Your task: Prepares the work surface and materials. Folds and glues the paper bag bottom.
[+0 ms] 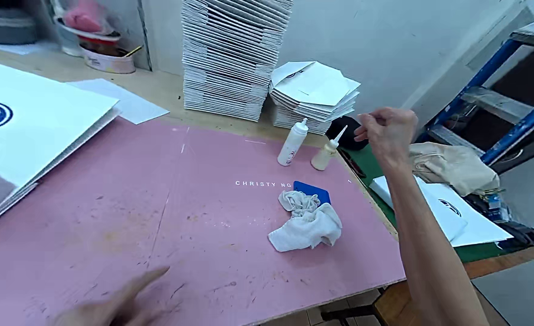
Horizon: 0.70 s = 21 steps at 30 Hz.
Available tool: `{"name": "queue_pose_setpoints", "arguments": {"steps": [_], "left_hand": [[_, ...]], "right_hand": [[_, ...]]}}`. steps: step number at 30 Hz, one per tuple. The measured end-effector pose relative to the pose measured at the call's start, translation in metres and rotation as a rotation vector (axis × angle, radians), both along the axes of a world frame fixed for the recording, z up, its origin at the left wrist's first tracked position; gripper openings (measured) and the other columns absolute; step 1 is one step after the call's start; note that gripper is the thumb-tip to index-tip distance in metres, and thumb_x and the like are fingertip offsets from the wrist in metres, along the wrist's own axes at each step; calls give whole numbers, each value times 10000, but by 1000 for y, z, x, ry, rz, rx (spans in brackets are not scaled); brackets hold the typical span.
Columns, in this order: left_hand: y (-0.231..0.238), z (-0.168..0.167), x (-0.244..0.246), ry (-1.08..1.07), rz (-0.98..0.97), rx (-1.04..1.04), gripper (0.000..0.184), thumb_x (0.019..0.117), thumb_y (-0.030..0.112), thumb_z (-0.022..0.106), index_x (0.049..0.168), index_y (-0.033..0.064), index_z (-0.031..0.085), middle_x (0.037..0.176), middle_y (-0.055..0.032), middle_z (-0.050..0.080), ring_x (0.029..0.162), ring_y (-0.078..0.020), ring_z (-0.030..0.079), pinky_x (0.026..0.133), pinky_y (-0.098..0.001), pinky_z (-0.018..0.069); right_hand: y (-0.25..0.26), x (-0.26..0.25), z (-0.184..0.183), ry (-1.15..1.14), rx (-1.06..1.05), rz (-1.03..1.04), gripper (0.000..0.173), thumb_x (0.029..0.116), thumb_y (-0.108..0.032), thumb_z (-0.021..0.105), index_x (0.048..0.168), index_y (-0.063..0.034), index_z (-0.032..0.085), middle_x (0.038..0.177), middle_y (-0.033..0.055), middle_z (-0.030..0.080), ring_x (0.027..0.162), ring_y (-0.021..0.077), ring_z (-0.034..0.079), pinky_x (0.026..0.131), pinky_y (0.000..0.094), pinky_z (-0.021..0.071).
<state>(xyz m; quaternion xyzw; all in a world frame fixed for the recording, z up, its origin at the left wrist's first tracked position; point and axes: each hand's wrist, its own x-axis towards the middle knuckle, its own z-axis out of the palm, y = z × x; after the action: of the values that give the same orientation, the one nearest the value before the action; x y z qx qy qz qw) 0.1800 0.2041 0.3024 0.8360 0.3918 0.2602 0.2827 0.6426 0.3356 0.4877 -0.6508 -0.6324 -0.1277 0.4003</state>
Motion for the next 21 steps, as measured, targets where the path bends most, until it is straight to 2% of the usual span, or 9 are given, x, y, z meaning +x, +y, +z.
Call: {"name": "queue_pose_setpoints", "arguments": {"steps": [4,7,10,12,14,15,17,19,21], "left_hand": [[89,-16,35,-225,-13,-219,442,1015,304,546,1351,20,594,611,39,628,439,-22,562,408,-196,487],[125,-20,59,-324,25,-223,402,1023,293,534,1315,26,603,602,102,599,429,33,539,390,-138,452],[134,-22,62,-374,59,-209,351,1027,266,533,1295,56,622,631,107,628,453,41,557,412,-114,461],[133,-23,60,-391,70,-218,337,1021,254,552,1289,68,638,633,91,642,452,27,565,408,-116,463],[131,-23,61,-374,87,-218,325,1017,252,569,1278,77,650,628,81,638,441,24,558,393,-119,452],[131,-23,61,-359,93,-216,324,1015,255,574,1274,78,655,629,76,635,443,19,560,389,-125,452],[132,-24,61,-335,89,-199,330,1010,270,574,1259,72,659,631,74,626,445,19,558,386,-127,448],[133,-24,61,-335,87,-190,323,1008,263,575,1248,66,665,633,70,626,442,19,555,388,-128,449],[133,-23,61,-342,98,-194,304,1012,247,581,1241,71,676,633,63,633,439,10,558,387,-133,455]], "right_hand": [[35,-2,0,-80,-46,-70,308,900,-216,772,935,80,695,834,193,696,681,271,681,707,466,569],[45,-8,7,-172,-37,-27,455,1004,-336,628,888,101,678,776,208,659,672,295,643,702,483,514],[12,-17,5,-206,-119,196,501,1041,-427,531,746,-31,621,616,7,566,529,82,560,548,299,486],[-35,-20,-10,-259,-371,391,528,861,-515,700,1037,-17,701,947,97,706,862,191,675,765,425,548],[-78,-22,-56,-295,-616,416,929,664,-630,829,1397,-102,609,1427,194,554,1284,353,554,1001,558,497],[-92,-20,-87,-301,-662,415,914,696,-585,845,1445,-131,584,1521,238,461,1359,431,483,1034,631,456],[-111,-17,-139,-215,-562,465,487,848,-184,762,1305,-30,690,1508,303,471,1412,526,415,1092,741,325],[-121,-17,-150,-95,-276,423,260,836,60,623,1070,73,735,1273,236,684,1242,366,642,1065,558,477],[-132,-13,-123,-29,-93,248,220,898,66,585,1084,113,693,1033,171,722,939,127,695,869,291,561]]}}
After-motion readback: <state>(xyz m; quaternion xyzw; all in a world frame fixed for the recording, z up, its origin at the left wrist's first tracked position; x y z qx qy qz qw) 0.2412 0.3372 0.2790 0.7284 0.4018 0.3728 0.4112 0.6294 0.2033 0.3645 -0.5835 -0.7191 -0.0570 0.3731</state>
